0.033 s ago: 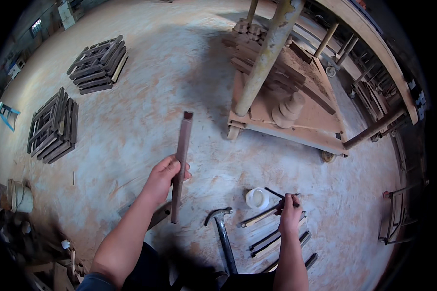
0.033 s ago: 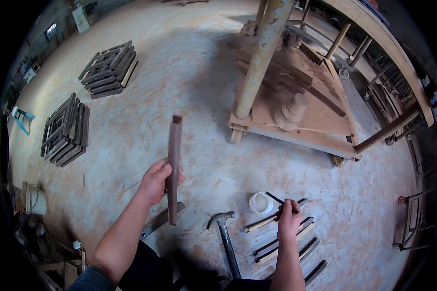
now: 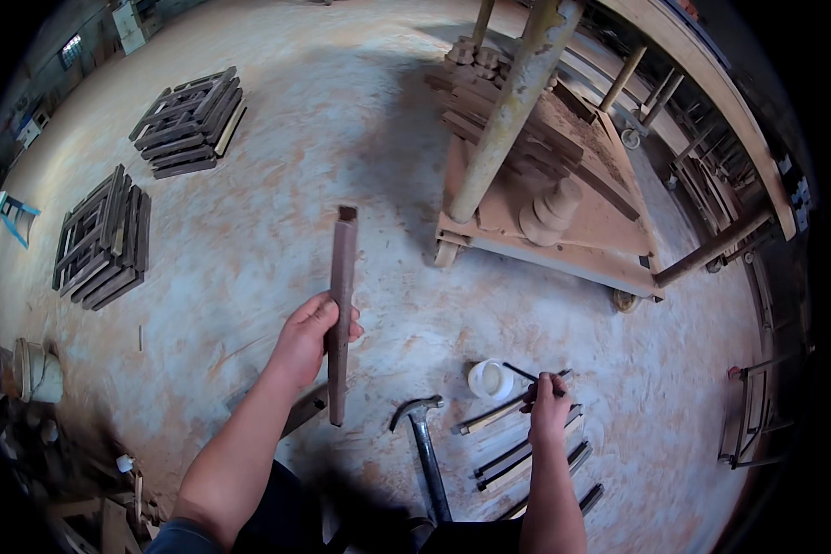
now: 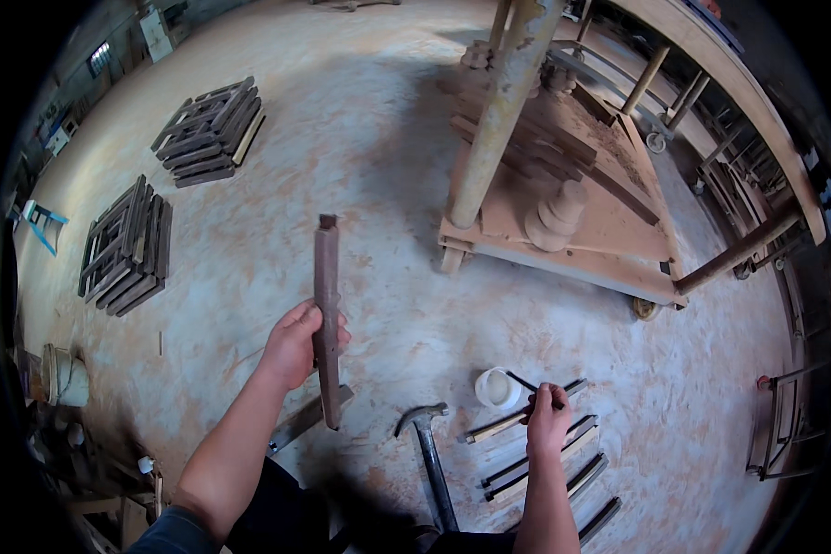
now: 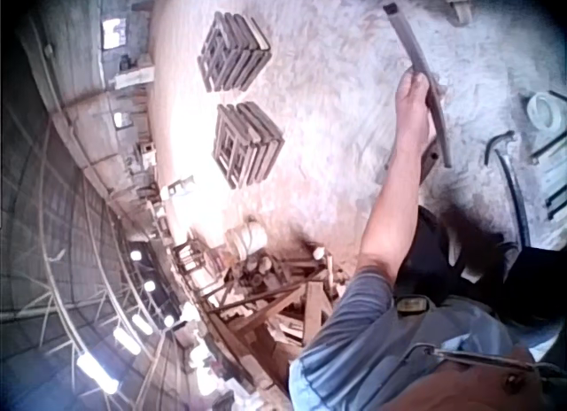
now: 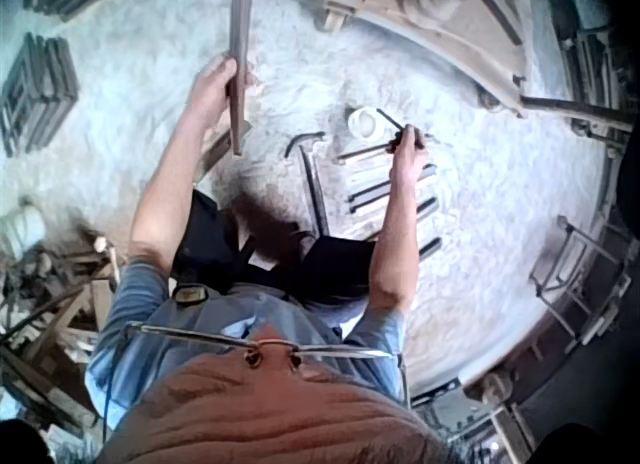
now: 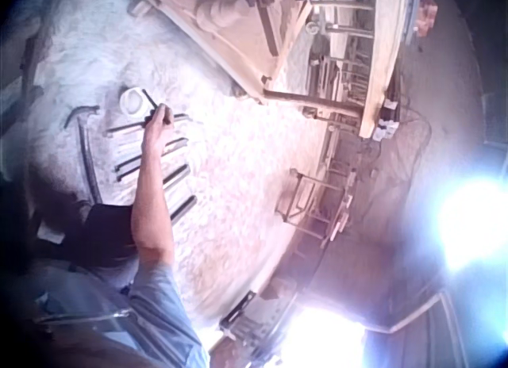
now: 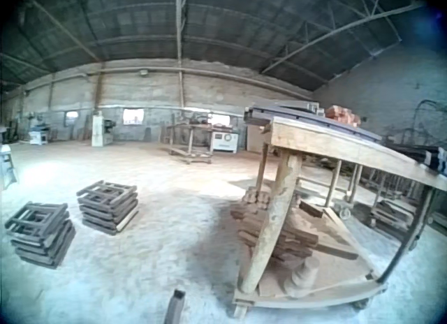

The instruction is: The person assembles a wooden frame by applying glue to dowels and inserting them into pre-drilled holes in wooden slats. They use a hammer to secure the joints and a tape measure to check dimensions, then place the completed frame on a stack of similar frames.

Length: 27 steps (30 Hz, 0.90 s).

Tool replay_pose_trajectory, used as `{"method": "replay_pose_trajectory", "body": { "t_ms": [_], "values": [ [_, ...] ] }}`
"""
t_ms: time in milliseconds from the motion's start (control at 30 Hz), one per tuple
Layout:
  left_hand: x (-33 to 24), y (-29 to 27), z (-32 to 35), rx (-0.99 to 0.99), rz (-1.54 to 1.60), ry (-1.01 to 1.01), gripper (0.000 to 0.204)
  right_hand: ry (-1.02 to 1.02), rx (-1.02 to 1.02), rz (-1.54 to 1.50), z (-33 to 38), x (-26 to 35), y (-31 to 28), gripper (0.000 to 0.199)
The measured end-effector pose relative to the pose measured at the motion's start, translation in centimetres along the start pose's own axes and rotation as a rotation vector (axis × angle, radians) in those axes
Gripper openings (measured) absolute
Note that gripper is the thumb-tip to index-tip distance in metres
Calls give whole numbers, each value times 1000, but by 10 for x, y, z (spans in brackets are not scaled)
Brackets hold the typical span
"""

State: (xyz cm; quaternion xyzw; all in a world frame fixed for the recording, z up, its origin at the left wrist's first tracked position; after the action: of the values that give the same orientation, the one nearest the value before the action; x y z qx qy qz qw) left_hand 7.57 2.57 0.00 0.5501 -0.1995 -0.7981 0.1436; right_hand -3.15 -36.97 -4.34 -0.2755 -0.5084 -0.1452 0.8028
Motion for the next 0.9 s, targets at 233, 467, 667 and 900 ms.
{"method": "replay_pose_trajectory", "body": {
  "t_ms": [233, 467, 667, 900],
  "values": [
    [-23, -29, -3, -225, 168, 142, 27, 254, -7, -115, -23, -85, 16, 30],
    [-35, -43, 5, -343, -267, 285, 26, 362, -163, -508, -12, -138, 9, 26],
    [-45, -33, 14, -265, -600, 248, 32, 395, -248, -506, -14, -154, -11, 31],
    [-50, -27, 30, -227, -1031, 65, 43, 466, -376, -318, 2, -157, -27, 58]
  ]
}}
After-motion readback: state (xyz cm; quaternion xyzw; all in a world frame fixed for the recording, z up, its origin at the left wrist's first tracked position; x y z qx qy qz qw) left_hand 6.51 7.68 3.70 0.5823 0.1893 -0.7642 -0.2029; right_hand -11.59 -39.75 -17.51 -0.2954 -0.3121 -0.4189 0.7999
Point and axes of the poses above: each hand's wrist, its own z-axis away from the middle knuckle, its own y-axis out of the palm, x = y × z, the point moved 6 cm from there along -z, towards the middle knuckle, and after that the axes turned 5 degrees about z, right-handed, at the moved point
